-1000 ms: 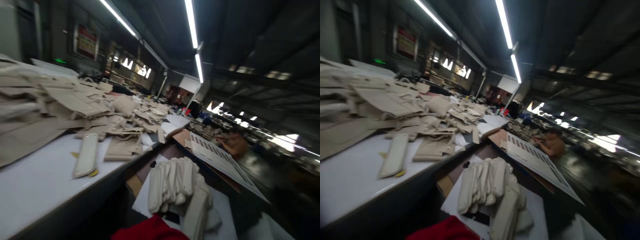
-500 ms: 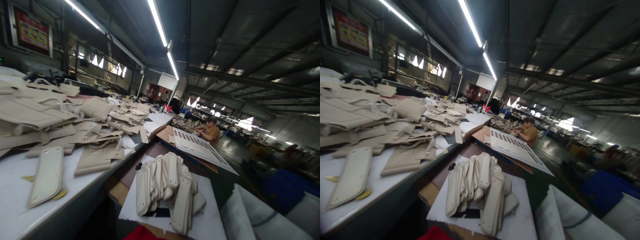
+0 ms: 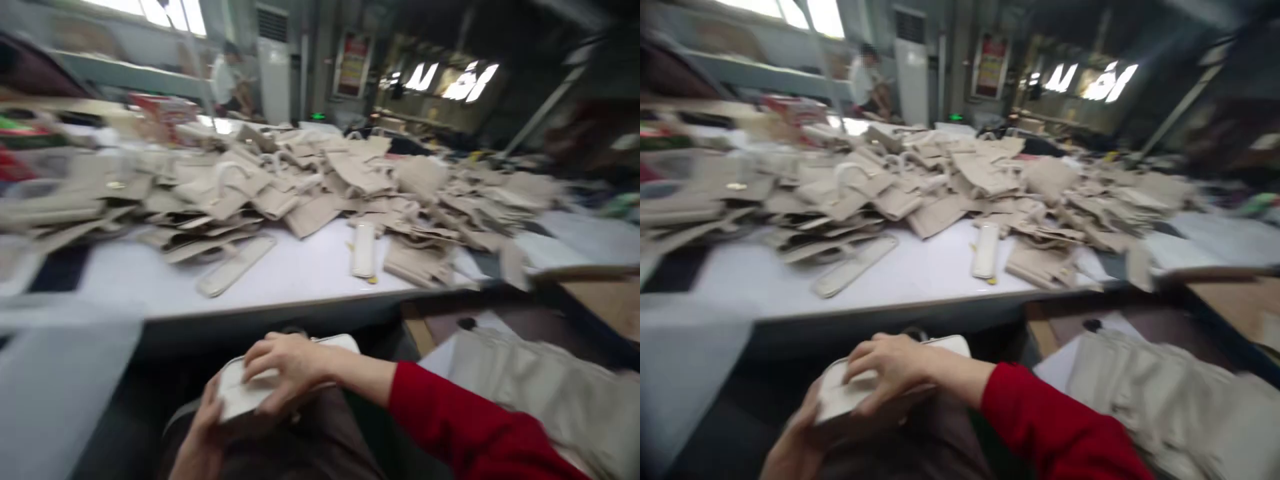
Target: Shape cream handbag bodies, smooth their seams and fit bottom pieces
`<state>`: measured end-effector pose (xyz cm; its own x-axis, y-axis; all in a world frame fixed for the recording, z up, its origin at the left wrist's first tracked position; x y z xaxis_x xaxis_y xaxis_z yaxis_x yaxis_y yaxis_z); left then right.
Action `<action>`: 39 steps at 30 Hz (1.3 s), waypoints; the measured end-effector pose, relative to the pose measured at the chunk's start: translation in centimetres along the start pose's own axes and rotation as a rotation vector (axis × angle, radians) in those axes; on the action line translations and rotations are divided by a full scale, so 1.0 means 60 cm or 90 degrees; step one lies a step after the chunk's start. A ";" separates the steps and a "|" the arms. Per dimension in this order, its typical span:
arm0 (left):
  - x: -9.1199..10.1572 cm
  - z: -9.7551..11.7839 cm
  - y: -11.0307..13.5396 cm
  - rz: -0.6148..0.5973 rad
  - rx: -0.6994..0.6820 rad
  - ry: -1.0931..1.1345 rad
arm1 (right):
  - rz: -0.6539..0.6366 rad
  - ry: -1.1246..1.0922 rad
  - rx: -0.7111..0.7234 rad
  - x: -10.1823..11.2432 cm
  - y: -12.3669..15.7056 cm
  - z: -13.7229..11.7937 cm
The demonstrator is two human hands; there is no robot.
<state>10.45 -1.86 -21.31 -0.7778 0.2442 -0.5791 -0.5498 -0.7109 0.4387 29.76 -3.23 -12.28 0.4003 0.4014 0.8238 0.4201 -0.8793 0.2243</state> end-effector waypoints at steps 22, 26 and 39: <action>0.056 0.021 0.028 -0.078 -0.112 -0.005 | -0.033 0.006 0.179 -0.004 -0.046 -0.024; 0.056 0.012 0.028 -0.097 -0.126 0.023 | 0.001 0.007 0.194 -0.024 -0.038 -0.037; 0.025 0.013 0.047 0.025 -0.131 0.027 | 0.063 -0.033 0.135 -0.068 -0.026 -0.038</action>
<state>7.48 -3.00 -20.42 -0.7811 0.1891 -0.5951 -0.4425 -0.8401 0.3138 25.59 -4.08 -14.81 0.4874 0.3333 0.8071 0.5357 -0.8441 0.0251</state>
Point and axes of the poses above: each hand's wrist, its own y-axis away from the middle knuckle, its own x-axis out of the back of the hand, z = x × y, the point moved 1 cm from there along -y, towards the middle knuckle, and after that the axes turned 2 degrees about -z, right-handed, at the moved point
